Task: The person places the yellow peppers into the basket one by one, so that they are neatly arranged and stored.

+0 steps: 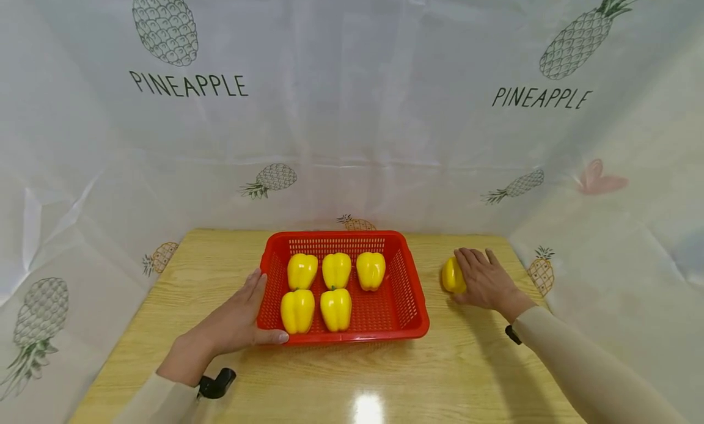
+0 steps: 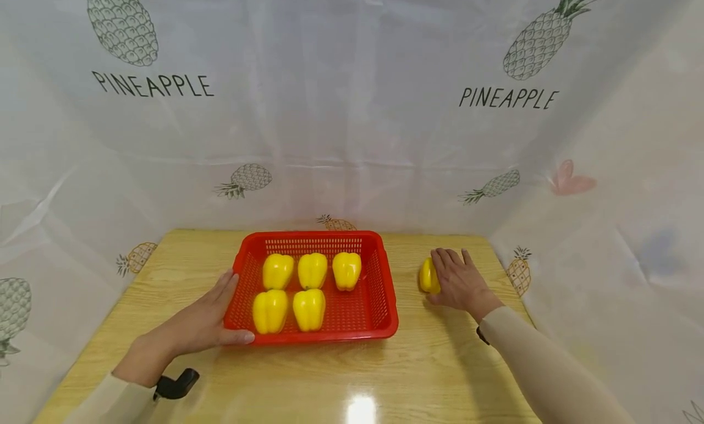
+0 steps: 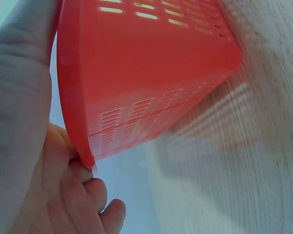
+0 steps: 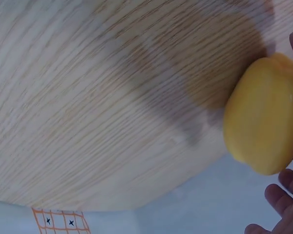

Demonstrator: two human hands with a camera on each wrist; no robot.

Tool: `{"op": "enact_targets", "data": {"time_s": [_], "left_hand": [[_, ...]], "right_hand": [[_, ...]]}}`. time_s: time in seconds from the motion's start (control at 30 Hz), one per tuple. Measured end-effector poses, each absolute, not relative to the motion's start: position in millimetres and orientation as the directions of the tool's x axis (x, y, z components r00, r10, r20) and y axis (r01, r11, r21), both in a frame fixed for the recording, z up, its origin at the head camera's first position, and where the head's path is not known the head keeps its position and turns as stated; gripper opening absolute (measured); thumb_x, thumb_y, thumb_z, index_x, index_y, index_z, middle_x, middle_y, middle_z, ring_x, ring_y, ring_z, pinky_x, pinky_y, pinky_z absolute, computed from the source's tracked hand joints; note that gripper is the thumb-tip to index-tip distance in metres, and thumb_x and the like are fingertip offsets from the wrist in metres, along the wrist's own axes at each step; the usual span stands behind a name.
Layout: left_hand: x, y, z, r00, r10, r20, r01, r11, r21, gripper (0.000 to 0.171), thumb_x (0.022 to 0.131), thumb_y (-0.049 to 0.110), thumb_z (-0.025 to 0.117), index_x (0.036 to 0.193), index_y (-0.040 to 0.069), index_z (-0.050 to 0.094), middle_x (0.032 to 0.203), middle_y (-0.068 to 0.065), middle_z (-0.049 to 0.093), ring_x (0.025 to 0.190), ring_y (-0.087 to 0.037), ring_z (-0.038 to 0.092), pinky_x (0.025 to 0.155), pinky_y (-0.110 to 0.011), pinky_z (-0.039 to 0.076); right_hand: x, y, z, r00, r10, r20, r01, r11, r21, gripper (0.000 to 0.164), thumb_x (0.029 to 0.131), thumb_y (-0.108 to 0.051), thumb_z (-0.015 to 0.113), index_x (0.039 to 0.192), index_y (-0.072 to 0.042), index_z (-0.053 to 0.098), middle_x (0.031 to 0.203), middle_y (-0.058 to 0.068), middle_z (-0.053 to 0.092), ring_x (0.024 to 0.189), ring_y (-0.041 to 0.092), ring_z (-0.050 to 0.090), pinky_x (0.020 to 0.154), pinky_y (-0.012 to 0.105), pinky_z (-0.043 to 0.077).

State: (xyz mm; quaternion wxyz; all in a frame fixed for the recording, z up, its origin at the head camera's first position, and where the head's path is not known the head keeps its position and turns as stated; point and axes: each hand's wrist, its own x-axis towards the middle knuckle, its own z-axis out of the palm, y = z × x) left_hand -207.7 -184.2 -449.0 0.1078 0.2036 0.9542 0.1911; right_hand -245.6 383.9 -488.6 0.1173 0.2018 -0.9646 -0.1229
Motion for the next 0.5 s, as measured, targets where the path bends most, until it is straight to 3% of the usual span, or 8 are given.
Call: {"op": "enact_targets", "data": {"time_s": [0.5], "left_hand": [[-209.5,-184.3,-449.1,-0.893,0.428,-0.139,0.345,0.849,0.399,0.143,0.075,0.084,0.072,0.165,-0.009,0.013,0.175,-0.028,0.006,0.160,-0.050,0.017,0.122,-0.064,0.034]], "right_hand": [[-254.3,373.4,-492.9,-0.931,-0.353,0.096,-0.315,0.907,0.279,0.102,0.085,-0.065,0.077,0.149,0.009,0.047,0.144,0.027,0.057,0.132,0.046,0.054,0.110,0.072,0.041]]}}
